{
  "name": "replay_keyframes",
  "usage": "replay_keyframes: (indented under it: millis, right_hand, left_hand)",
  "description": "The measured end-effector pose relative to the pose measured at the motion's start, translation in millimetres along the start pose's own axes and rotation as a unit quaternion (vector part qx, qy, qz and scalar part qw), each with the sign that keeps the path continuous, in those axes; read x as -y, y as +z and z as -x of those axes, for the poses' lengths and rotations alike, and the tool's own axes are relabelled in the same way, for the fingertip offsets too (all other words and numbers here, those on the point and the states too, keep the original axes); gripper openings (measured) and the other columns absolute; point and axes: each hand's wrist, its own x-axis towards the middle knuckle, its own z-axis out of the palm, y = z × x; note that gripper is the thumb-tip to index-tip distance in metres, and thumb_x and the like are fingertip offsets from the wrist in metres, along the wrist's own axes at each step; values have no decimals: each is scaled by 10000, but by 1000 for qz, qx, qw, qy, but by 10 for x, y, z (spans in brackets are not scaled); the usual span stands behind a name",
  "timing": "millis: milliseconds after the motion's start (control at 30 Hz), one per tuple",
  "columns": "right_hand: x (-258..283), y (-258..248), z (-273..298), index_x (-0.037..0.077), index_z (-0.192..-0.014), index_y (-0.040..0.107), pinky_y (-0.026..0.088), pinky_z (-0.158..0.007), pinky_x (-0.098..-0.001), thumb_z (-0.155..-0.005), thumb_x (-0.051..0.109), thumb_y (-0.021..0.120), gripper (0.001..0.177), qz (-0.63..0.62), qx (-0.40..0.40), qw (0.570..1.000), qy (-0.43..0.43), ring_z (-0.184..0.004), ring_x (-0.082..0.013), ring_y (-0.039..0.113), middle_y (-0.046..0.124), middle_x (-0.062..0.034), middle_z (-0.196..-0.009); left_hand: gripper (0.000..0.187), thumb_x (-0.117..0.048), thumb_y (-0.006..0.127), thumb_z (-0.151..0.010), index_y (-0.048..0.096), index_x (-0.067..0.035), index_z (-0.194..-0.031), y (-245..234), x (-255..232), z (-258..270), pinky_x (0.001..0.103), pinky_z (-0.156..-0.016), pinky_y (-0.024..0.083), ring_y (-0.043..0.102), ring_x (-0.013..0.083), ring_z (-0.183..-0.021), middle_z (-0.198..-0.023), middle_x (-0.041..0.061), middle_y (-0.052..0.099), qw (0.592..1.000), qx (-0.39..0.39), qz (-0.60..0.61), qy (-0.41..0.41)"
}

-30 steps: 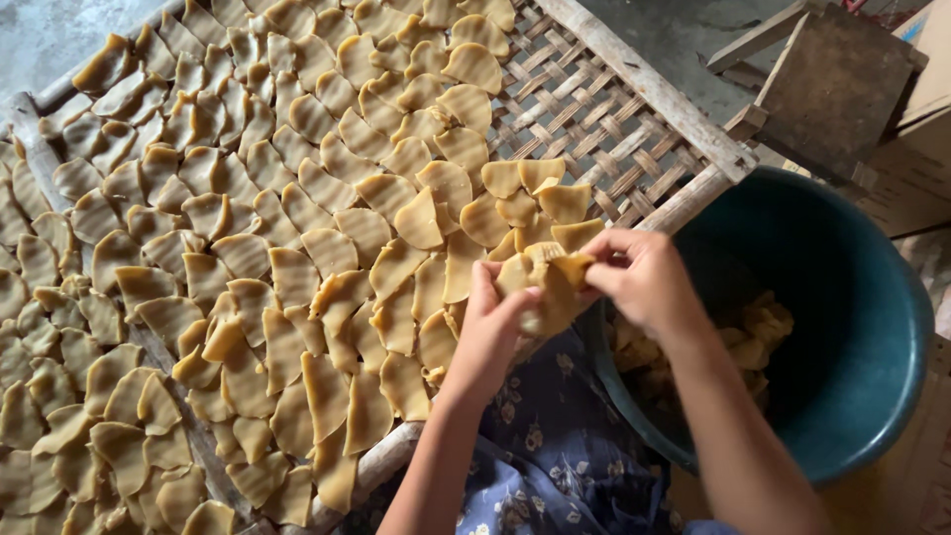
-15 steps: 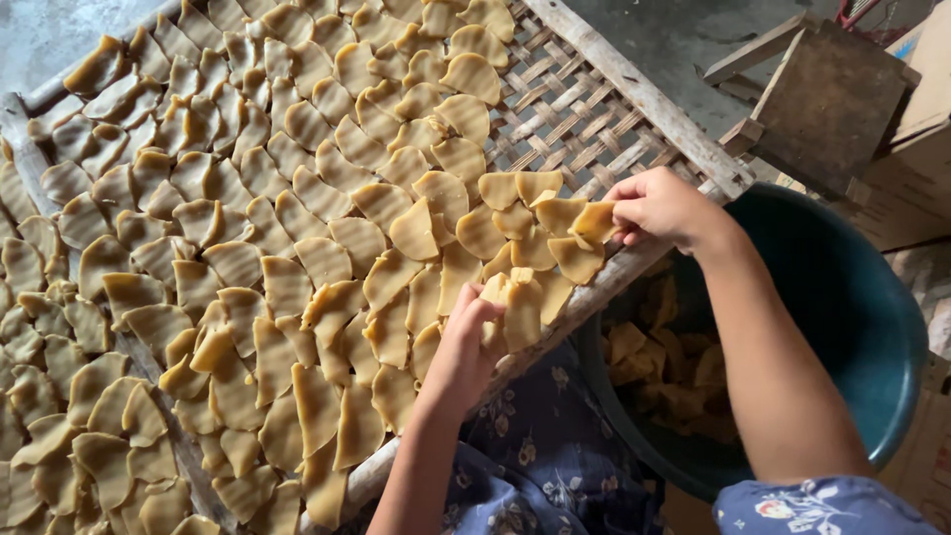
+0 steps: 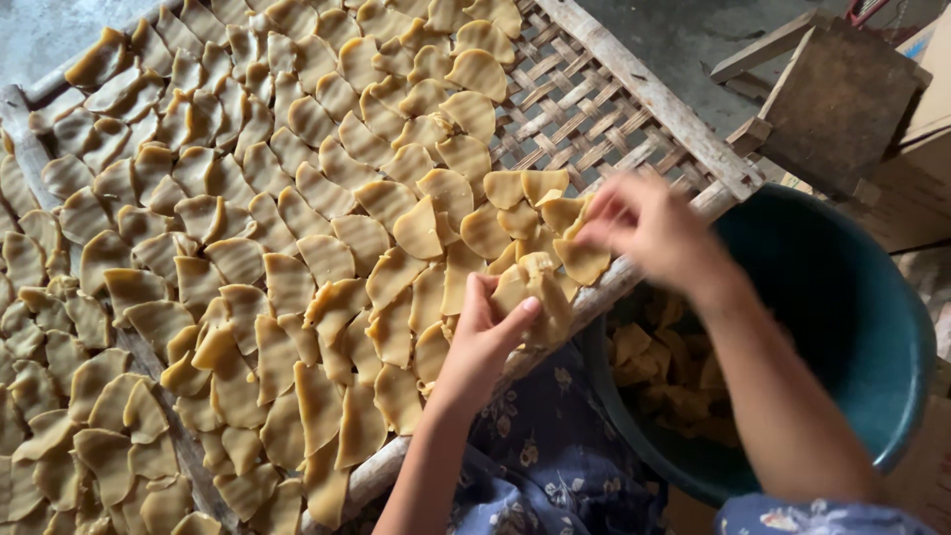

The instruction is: The person repeatedly picks up thin, pale dough sheets from a green basin and places them in a single layer on a woven bamboo tray. The person handles the sheets one at a time, arranging them in neat rows across the tray surface.

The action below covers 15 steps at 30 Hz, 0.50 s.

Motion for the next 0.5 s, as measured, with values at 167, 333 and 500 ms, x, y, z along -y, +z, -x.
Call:
replay_keyframes:
  millis: [167,333,500]
  right_hand:
    - [209,315,411,8,-834,645,547,-600,-314,-685,209,961,403,-112,38,993,-28,-649,-176,613,684,-105,-714]
    - [181,356,513,36,-908,716,601,-662,-258,-753,108,805,193,-186,37,981,43,-707,-82,729,755,-14,-769]
    - [43,652,581,-16,-888,685,559,-631,-279,-813,59,729,115,-128,-114,985,20,-680,-111,697,701,-37,-726]
  left_hand:
    - [379,-106,683,-960,408,-34,-1211,145,16,-14,276,-844,542,592,111,-1011,-1122,96,600,988,-7,-117,101]
    - [388,-60,693,-960,388,-10,-1194,175,52,-16,320,-967,525,606,164,-1135,-1200,130,601,964,-29,-211,162]
    - [413,-63,689,-949,389,-9,-1229,238,132,-29,317,-992,502,588,171,-1148,-1213,143,586,958,-53,-227,166]
